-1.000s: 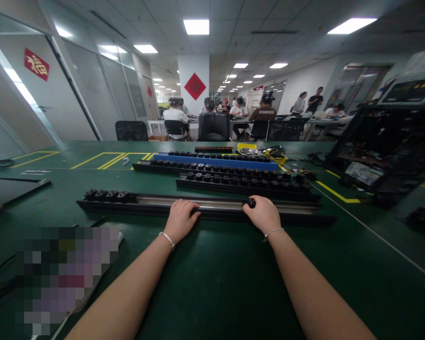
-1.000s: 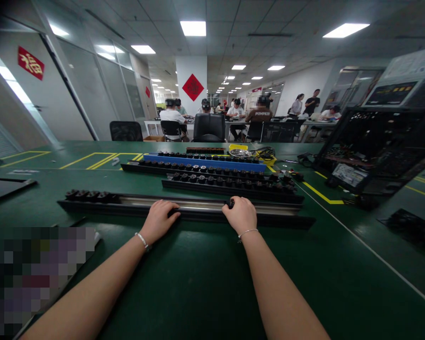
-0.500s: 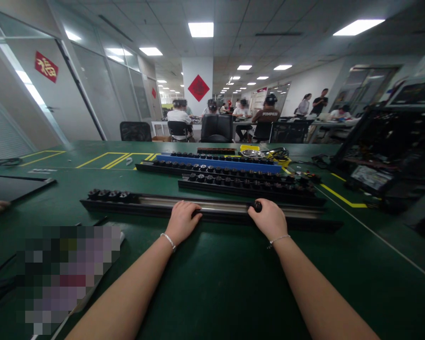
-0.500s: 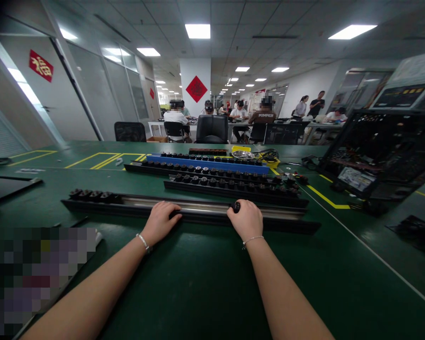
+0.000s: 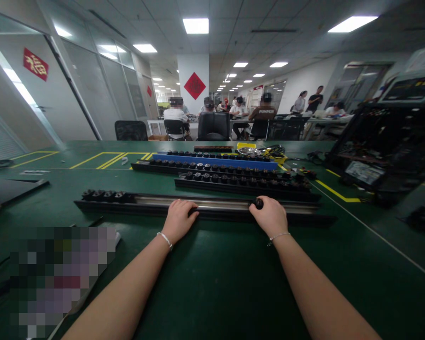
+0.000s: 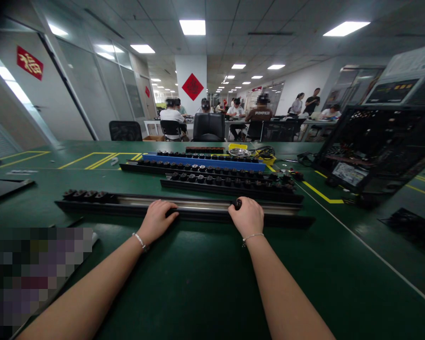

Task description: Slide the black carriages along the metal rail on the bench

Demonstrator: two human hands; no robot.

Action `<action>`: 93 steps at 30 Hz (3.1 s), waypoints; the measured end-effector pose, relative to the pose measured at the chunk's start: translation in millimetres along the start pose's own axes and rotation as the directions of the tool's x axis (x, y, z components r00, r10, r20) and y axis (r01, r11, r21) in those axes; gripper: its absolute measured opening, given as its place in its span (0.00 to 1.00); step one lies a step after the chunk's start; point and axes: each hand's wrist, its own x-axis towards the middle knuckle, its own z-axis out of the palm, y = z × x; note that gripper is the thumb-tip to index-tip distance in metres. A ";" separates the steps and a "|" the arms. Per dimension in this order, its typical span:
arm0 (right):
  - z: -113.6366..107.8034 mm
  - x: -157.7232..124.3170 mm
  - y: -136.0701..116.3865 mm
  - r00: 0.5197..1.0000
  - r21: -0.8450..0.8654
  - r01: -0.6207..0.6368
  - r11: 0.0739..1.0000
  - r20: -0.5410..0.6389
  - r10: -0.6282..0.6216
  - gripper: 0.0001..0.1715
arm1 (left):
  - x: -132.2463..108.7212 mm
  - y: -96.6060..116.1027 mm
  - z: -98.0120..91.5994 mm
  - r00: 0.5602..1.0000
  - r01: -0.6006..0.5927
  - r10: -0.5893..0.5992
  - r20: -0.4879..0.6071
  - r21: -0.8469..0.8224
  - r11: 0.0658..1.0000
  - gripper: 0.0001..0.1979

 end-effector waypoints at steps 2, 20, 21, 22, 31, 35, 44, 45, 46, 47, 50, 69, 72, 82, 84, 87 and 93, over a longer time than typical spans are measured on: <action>-0.5 -0.1 0.8 1.000 0.000 -0.002 1.000 -0.004 0.002 0.14 | -0.1 0.1 -0.1 1.000 0.005 -0.005 0.001 -0.002 1.000 0.07; -5.1 2.2 12.2 0.999 -0.024 -0.039 0.999 -0.009 0.039 0.15 | -0.4 -0.4 -0.8 1.000 -0.006 0.006 0.003 0.012 1.000 0.07; -5.3 2.4 13.3 0.999 -0.023 -0.044 0.999 -0.011 0.044 0.15 | -0.4 -0.5 -0.6 1.000 -0.007 0.007 0.003 0.015 1.000 0.07; -5.5 2.7 14.5 0.999 -0.022 -0.049 0.999 -0.013 0.049 0.15 | -0.5 -0.6 -0.5 1.000 -0.007 0.007 0.002 0.017 1.000 0.07; -5.1 5.5 21.5 0.997 -0.040 -0.073 0.997 -0.038 0.071 0.15 | 0.1 1.3 -2.2 1.000 -0.001 0.001 0.019 0.023 1.000 0.08; -6.3 6.0 23.7 0.996 -0.048 -0.087 0.995 -0.039 0.085 0.15 | -0.2 1.2 -2.1 1.000 0.002 -0.002 0.020 0.020 1.000 0.08; -7.5 9.7 33.3 0.989 -0.074 -0.146 0.987 -0.040 0.143 0.18 | -0.1 0.7 -1.9 1.000 0.006 -0.007 0.010 0.017 1.000 0.07; -7.8 10.0 33.8 0.989 -0.075 -0.148 0.986 -0.038 0.146 0.18 | 0.0 0.7 -2.0 1.000 0.006 -0.006 0.012 0.018 1.000 0.08; -8.3 10.1 34.2 0.988 -0.077 -0.150 0.986 -0.035 0.148 0.18 | 0.0 0.7 -2.1 1.000 0.005 -0.005 0.013 0.018 1.000 0.08; -8.8 10.2 34.4 0.988 -0.080 -0.152 0.985 -0.033 0.150 0.18 | 0.1 0.6 -2.1 1.000 0.004 -0.005 0.014 0.019 1.000 0.08; -10.6 10.4 34.9 0.987 -0.085 -0.160 0.983 -0.028 0.158 0.18 | 0.1 0.3 -2.0 1.000 0.000 -0.001 0.012 0.017 1.000 0.08; -16.9 11.8 41.2 0.979 -0.099 -0.203 0.974 -0.015 0.202 0.21 | -0.4 0.8 -1.3 1.000 0.001 -0.001 0.001 0.014 1.000 0.08; -16.7 11.9 42.6 0.980 -0.098 -0.199 0.975 -0.019 0.198 0.22 | -0.4 0.6 -1.0 1.000 0.001 -0.001 0.002 0.020 1.000 0.08; -20.1 14.5 49.1 0.974 -0.097 -0.225 0.969 -0.001 0.226 0.23 | -0.1 0.7 -2.3 1.000 0.003 -0.003 0.011 0.002 1.000 0.08; -20.2 15.0 50.4 0.973 -0.095 -0.230 0.969 -0.009 0.230 0.23 | -0.1 1.3 -2.7 1.000 0.006 -0.006 0.011 0.002 1.000 0.08; -20.1 15.9 52.8 0.970 -0.098 -0.242 0.965 -0.011 0.242 0.23 | -0.2 1.5 -2.6 1.000 0.004 -0.004 0.016 0.011 1.000 0.08; -19.9 16.5 55.2 0.969 -0.095 -0.249 0.964 -0.024 0.248 0.23 | -0.5 -0.8 -0.3 1.000 0.000 0.000 0.007 0.015 1.000 0.08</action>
